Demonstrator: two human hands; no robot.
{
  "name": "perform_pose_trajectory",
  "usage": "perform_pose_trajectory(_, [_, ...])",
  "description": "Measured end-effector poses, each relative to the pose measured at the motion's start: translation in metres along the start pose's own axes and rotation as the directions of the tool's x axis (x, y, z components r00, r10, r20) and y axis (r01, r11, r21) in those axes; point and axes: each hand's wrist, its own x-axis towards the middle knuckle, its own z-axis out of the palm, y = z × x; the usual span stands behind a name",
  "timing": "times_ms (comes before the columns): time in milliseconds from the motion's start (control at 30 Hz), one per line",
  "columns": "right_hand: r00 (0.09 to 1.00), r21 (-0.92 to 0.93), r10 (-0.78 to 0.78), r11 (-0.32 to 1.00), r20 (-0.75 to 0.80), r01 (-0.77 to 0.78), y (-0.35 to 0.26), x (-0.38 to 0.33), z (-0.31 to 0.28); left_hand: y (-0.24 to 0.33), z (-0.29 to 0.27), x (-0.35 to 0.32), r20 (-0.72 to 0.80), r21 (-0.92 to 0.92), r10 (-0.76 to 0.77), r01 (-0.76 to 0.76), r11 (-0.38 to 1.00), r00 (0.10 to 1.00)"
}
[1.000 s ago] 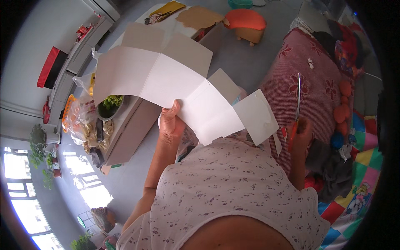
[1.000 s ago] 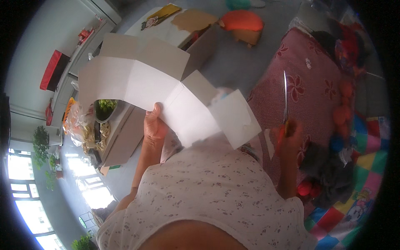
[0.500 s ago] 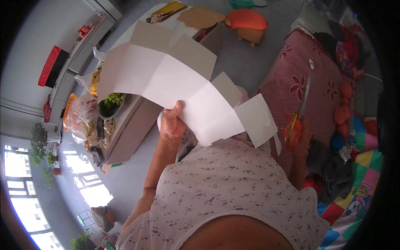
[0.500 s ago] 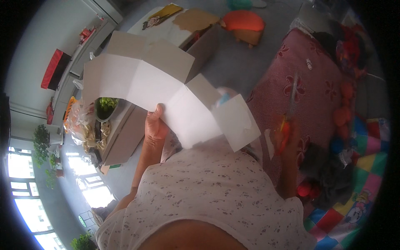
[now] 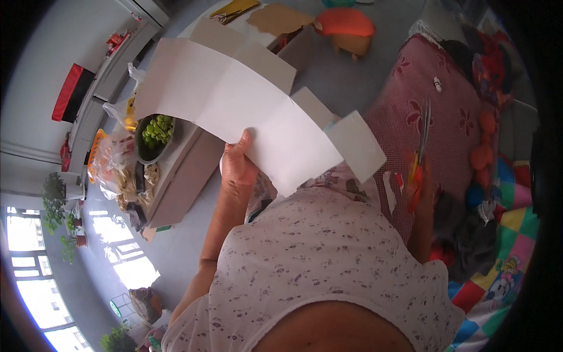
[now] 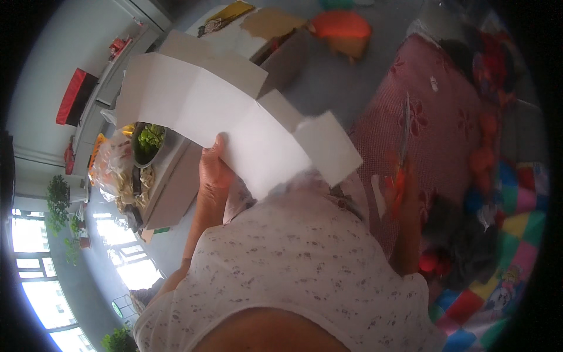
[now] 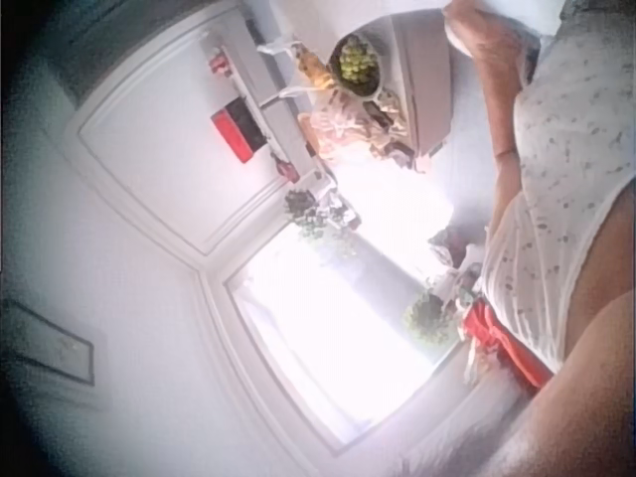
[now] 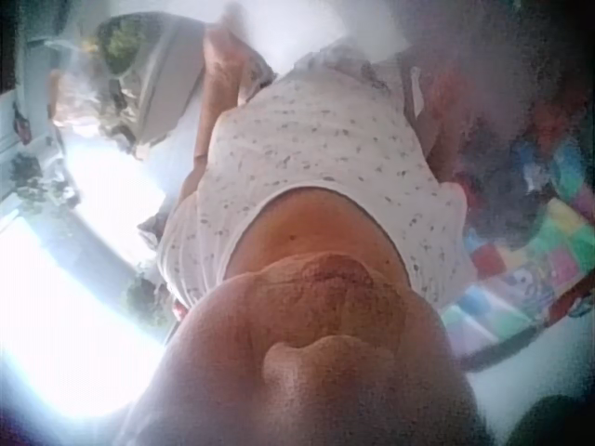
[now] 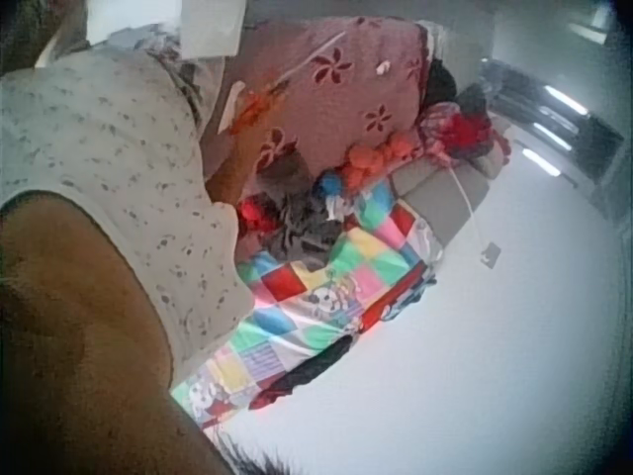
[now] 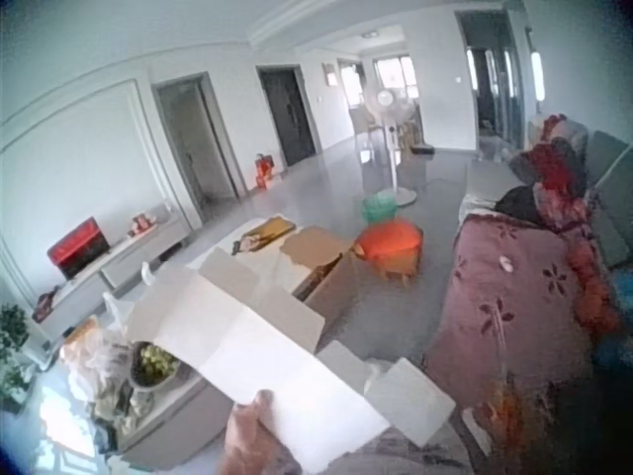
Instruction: The person unfolds a flat-packed cardboard box, trims excess flaps with scissors, and folds the sides to form a rectangular container. They then fold and tuck the top flaps to close the box.
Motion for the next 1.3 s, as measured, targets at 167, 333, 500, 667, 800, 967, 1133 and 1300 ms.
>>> perform_pose_trajectory(167, [0.966,0.147,0.252,0.959,-0.062,-0.241,-0.009,0.002,0.002,-0.001,-0.002,0.002,0.004,-0.051,0.01,-0.01,0.999,1.0])
perform_pose_trajectory(333, [0.856,-0.014,0.511,0.858,-0.079,-0.514,-0.02,0.007,-0.004,-0.003,0.0,0.002,0.022,-0.092,0.014,-0.012,0.996,1.0])
perform_pose_trajectory(500, [0.516,-0.207,0.839,0.482,-0.171,-0.852,-0.036,0.041,-0.002,-0.004,0.0,0.004,0.008,-0.144,-0.037,0.038,0.989,0.999])
perform_pose_trajectory(667, [0.525,-0.475,0.782,0.341,-0.335,-0.811,0.051,-0.002,-0.008,-0.005,-0.001,0.004,-0.025,-0.103,-0.081,0.078,0.992,0.996])
perform_pose_trajectory(800, [0.413,-0.492,0.875,0.252,-0.251,-0.833,0.04,0.001,-0.014,-0.006,0.006,0.0,-0.1,-0.106,-0.048,0.037,0.994,0.994])
perform_pose_trajectory(967, [0.673,-0.335,0.74,0.635,0.007,-0.695,0.125,-0.07,-0.014,-0.011,0.011,0.008,-0.052,-0.244,-0.047,0.033,0.969,0.998])
perform_pose_trajectory(1133, [0.916,0.34,0.294,0.861,0.273,-0.378,0.055,-0.043,0.022,-0.017,0.03,0.018,-0.04,-0.303,-0.059,0.044,0.952,0.997])
perform_pose_trajectory(1300, [0.908,0.658,0.318,0.628,0.271,-0.416,-0.022,0.001,0.045,-0.015,0.051,0.018,0.009,-0.235,-0.002,0.004,0.972,1.0])
